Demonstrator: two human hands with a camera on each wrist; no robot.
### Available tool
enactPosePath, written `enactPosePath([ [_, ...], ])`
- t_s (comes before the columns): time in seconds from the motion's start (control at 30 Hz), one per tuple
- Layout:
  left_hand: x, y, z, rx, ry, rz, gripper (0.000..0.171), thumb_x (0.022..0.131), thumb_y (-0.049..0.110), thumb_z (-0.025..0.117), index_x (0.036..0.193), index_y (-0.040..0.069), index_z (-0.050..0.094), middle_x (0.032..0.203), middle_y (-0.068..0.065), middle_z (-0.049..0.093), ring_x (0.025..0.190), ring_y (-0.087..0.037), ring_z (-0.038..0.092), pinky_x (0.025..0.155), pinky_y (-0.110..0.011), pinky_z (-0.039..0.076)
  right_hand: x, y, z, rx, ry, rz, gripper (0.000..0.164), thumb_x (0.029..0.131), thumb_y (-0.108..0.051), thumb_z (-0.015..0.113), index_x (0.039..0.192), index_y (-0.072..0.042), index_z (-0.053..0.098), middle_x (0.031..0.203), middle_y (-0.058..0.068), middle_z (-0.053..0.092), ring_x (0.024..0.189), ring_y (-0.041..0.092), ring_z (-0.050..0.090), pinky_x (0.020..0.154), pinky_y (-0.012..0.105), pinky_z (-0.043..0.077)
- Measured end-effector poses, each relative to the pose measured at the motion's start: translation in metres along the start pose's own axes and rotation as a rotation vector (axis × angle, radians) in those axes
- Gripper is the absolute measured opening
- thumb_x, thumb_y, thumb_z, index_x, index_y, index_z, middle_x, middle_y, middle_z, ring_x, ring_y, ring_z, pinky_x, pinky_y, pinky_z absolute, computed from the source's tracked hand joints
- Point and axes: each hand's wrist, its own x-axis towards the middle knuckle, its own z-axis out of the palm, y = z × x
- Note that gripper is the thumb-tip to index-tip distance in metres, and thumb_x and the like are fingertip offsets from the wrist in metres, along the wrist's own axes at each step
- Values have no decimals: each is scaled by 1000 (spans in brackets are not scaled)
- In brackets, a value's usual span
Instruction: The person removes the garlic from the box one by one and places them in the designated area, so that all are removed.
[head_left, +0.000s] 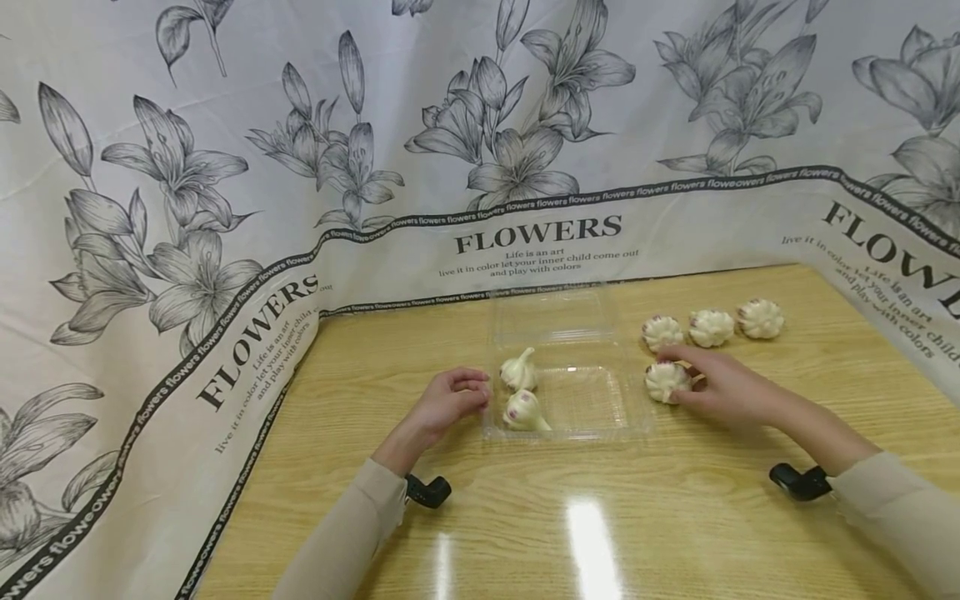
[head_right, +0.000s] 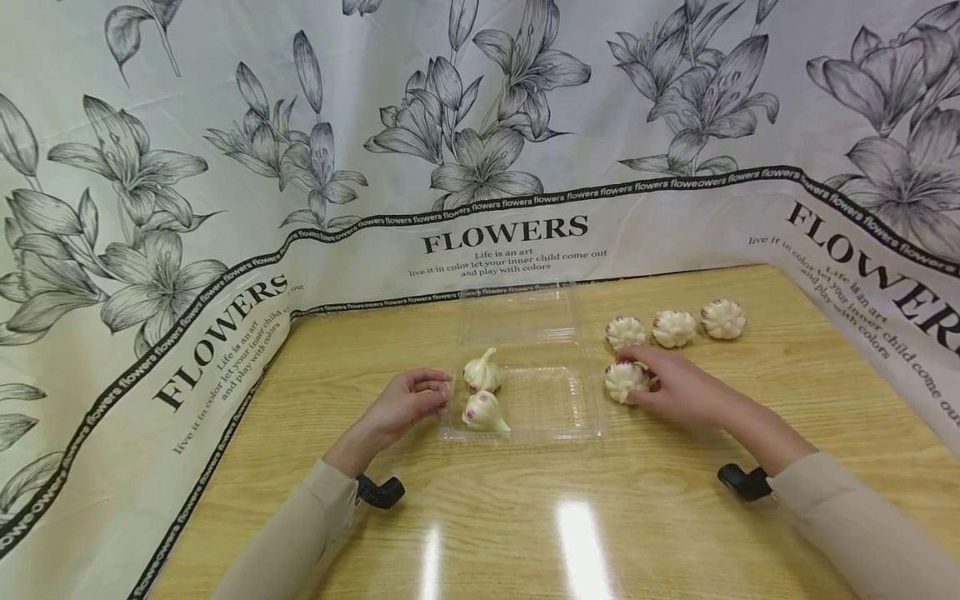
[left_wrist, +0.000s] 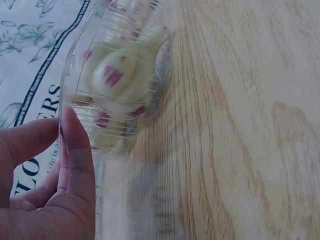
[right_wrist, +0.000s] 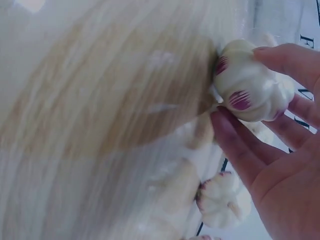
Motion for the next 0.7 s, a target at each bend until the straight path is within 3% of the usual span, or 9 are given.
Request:
enactPosePath([
  [0.33, 0, 1, 1, -2, 0, -10, 36, 97, -8, 61, 132, -13, 53, 99, -9, 63, 81, -16, 65, 75, -27, 59, -6, 4, -6, 19, -12, -6, 60, 86, -1, 76, 141, 5, 52, 132, 24, 61, 105, 32, 65, 74, 25, 61],
  [0.63, -1, 2, 1, 4, -1, -9, 37, 97, -8, 61, 133, -14, 53, 98, -9, 63, 81, -15, 65, 77, -27, 59, -8, 3, -8, -2, -15, -29, 67, 86, -3, 80, 145, 4, 48, 133, 25, 58, 104, 30, 62, 76, 34, 63],
  [0.7, -1, 2, 1, 6, -1, -13, 36, 97, -9, 60, 132, -13, 53, 98, -9, 63, 81, -15, 65, 77, -27, 59, -11, 0, -12, -23, -20, -26, 70, 86, -6, 81, 147, 3, 46, 137, 27, 55, 108, 35, 63, 80, 41, 63],
])
